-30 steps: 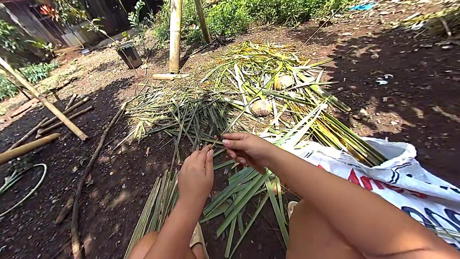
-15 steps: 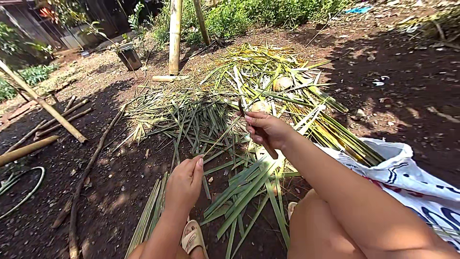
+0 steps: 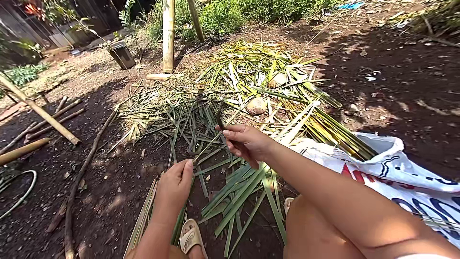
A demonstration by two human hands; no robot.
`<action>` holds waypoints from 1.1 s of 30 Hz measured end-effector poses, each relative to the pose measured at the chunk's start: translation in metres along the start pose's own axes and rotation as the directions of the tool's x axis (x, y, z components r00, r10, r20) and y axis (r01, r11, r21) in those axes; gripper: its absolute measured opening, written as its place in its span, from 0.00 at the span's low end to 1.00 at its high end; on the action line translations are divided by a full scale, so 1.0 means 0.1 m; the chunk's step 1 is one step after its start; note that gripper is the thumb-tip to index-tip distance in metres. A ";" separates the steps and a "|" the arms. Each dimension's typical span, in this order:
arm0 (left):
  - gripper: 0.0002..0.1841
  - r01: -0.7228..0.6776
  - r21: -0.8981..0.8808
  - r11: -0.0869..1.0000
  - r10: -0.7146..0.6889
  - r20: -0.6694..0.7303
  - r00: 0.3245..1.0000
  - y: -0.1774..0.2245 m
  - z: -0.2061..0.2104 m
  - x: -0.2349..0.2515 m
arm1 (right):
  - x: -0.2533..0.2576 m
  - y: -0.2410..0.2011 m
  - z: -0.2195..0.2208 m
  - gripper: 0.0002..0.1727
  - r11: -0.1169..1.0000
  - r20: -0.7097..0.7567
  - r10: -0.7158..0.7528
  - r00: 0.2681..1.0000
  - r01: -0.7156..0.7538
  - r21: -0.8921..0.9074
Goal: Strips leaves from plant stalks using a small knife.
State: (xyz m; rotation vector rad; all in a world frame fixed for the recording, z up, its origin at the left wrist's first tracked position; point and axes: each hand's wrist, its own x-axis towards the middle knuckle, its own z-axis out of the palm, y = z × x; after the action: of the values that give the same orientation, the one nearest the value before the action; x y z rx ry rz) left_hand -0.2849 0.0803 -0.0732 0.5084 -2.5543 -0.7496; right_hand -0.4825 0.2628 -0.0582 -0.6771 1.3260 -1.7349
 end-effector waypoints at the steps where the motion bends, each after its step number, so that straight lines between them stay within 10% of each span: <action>1: 0.24 0.045 -0.057 0.997 -0.043 0.044 0.998 0.02 0.00 0.01 | 0.00 0.04 0.07 0.19 0.999 0.050 0.029 0.998 -0.028 -0.023; 11: 0.21 0.160 -0.264 0.951 -0.105 0.210 0.972 -0.06 -0.07 0.05 | -0.09 -0.20 -0.09 0.18 0.999 -0.140 0.041 0.989 -0.036 0.035; 27: 0.15 0.182 -0.090 0.979 -0.104 0.548 0.830 -0.24 -0.30 0.41 | -0.10 -0.29 -0.32 0.17 0.968 -0.424 -0.154 0.892 0.223 0.117; 33: 0.14 0.110 -0.226 0.968 -0.051 0.253 0.966 0.25 0.17 0.42 | -0.03 -0.07 0.11 0.18 0.988 -0.287 -0.074 0.955 0.110 0.111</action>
State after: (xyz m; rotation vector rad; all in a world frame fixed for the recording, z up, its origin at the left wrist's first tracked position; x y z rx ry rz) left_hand -0.3343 0.0885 -0.0595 0.4679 -2.6261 -1.2001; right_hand -0.4744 0.2606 -0.0481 -0.4366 1.3771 -2.0310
